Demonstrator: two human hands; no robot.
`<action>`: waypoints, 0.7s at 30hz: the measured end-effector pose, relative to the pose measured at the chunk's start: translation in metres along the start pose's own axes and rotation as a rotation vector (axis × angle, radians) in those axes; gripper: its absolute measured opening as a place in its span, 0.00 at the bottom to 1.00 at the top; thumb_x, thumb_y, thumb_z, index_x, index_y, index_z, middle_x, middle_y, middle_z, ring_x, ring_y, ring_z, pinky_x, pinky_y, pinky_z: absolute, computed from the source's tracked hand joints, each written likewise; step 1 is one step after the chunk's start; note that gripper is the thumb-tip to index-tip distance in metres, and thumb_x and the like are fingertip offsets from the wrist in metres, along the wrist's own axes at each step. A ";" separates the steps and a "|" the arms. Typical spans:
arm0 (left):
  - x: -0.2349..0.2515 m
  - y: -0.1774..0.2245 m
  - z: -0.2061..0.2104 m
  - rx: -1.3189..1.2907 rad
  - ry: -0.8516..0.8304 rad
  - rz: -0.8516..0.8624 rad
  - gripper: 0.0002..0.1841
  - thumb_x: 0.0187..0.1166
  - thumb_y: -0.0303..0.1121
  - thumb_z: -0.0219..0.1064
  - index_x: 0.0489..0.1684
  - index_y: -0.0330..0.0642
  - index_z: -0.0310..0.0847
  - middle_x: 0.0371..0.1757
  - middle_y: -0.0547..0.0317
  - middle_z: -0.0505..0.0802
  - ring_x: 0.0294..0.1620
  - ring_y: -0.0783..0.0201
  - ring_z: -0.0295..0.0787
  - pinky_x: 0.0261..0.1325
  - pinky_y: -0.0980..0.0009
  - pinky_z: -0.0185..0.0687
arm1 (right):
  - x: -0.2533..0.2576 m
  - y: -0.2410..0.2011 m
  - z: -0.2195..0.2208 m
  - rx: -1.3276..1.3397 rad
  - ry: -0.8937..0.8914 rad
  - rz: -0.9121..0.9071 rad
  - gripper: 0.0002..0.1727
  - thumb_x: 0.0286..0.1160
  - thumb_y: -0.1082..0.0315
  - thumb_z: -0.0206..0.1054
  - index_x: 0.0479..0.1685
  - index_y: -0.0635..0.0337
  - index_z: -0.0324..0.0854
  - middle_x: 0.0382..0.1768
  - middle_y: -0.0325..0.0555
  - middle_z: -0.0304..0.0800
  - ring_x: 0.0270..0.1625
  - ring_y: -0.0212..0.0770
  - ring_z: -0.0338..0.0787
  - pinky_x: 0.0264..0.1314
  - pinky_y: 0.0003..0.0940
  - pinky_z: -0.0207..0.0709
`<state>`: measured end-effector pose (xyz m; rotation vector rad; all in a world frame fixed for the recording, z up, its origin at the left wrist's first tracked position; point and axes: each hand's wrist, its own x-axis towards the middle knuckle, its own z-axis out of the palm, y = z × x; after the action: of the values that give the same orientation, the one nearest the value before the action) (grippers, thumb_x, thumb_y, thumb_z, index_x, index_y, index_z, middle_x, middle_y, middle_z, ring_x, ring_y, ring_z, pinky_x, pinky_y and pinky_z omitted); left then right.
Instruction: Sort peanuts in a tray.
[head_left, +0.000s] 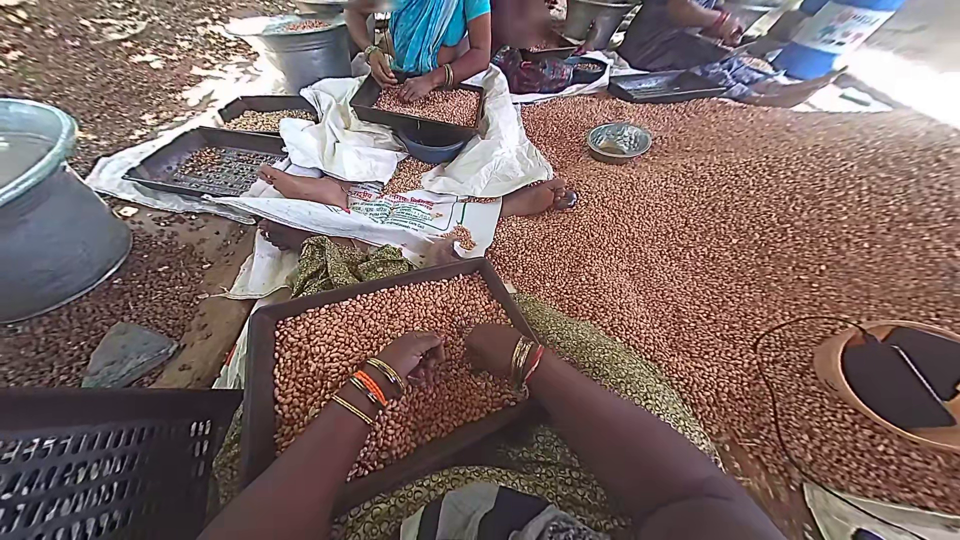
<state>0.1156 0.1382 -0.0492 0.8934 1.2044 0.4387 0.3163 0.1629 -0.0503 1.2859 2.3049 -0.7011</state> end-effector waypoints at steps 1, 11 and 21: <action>-0.001 0.000 0.000 0.009 0.003 -0.014 0.21 0.96 0.41 0.46 0.34 0.41 0.80 0.17 0.65 0.78 0.11 0.73 0.67 0.15 0.79 0.61 | -0.001 0.004 -0.001 0.043 0.030 -0.032 0.14 0.84 0.66 0.63 0.51 0.70 0.87 0.55 0.67 0.89 0.63 0.67 0.88 0.63 0.69 0.78; 0.002 -0.002 0.001 -0.071 -0.008 -0.068 0.24 0.96 0.46 0.43 0.32 0.44 0.78 0.18 0.64 0.80 0.10 0.73 0.64 0.13 0.80 0.56 | -0.004 0.003 0.002 0.262 0.150 -0.261 0.12 0.83 0.70 0.64 0.48 0.70 0.90 0.47 0.62 0.93 0.55 0.58 0.91 0.65 0.59 0.79; -0.001 0.005 -0.006 -0.004 0.103 0.040 0.22 0.95 0.38 0.48 0.23 0.45 0.73 0.17 0.66 0.78 0.12 0.73 0.69 0.15 0.80 0.62 | 0.003 0.003 -0.001 0.205 0.201 -0.098 0.15 0.83 0.72 0.63 0.62 0.69 0.86 0.63 0.65 0.87 0.70 0.61 0.85 0.77 0.58 0.73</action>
<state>0.1109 0.1426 -0.0447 0.9015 1.2813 0.5244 0.3172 0.1664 -0.0521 1.3972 2.5257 -0.8980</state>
